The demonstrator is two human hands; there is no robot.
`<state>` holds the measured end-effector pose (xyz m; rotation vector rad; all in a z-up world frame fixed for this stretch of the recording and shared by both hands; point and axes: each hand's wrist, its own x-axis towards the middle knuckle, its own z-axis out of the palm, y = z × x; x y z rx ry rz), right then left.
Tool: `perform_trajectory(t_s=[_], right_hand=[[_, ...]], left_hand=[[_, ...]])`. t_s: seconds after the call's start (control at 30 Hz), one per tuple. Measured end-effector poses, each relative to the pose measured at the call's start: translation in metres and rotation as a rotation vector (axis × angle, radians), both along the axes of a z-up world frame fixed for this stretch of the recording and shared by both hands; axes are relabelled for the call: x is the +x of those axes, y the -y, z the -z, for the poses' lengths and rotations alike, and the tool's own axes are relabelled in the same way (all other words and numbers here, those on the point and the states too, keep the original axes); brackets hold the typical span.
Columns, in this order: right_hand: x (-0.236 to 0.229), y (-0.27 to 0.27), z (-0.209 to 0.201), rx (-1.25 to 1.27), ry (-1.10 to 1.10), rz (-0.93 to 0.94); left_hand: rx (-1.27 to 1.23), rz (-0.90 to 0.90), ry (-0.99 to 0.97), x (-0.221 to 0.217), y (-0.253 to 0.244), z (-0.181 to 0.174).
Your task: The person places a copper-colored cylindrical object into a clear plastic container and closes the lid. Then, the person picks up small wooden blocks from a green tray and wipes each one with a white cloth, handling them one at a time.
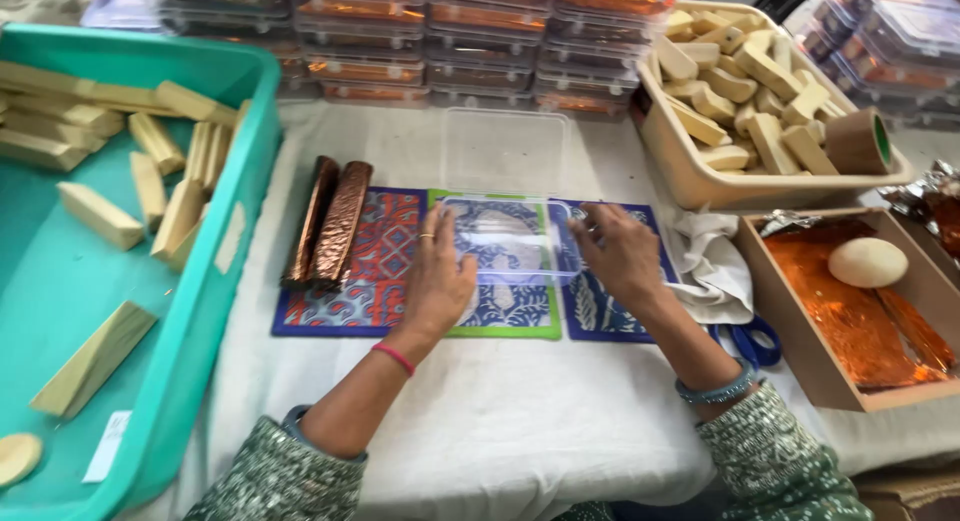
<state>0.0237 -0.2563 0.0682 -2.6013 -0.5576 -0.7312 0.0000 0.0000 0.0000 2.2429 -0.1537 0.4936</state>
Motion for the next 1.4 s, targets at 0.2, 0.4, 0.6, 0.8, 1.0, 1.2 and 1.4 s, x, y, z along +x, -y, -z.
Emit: perform_trajectory(t_s=[0.2,0.4,0.6,0.8,1.0,1.2,1.4], right_hand=[[-0.026,-0.049,-0.048,0.057,0.081,-0.334],[-0.011,-0.159,-0.078,-0.175,0.089,-0.701],[0.054,-0.235,-0.041,-0.287,-0.011,-0.833],[0.063,-0.262,-0.034,-0.356,-0.058,-0.816],[0.062,-0.262,-0.027,-0.361,-0.110,-0.847],[0.065,-0.256,-0.031,-0.359,-0.077,-0.915],[0.060,-0.256,-0.041,-0.430,-0.223,-0.820]], left_hand=[[0.023,0.009,0.030,-0.001,0.000,-0.004],[0.022,0.027,-0.143,-0.011,-0.003,-0.023],[0.072,0.012,0.161,-0.002,-0.001,0.003],[0.131,0.033,0.167,-0.003,-0.002,-0.004],[0.131,0.107,-0.132,0.003,0.000,-0.006],[0.154,0.080,-0.005,0.000,-0.001,-0.005],[0.221,0.107,-0.084,-0.006,-0.004,-0.018]])
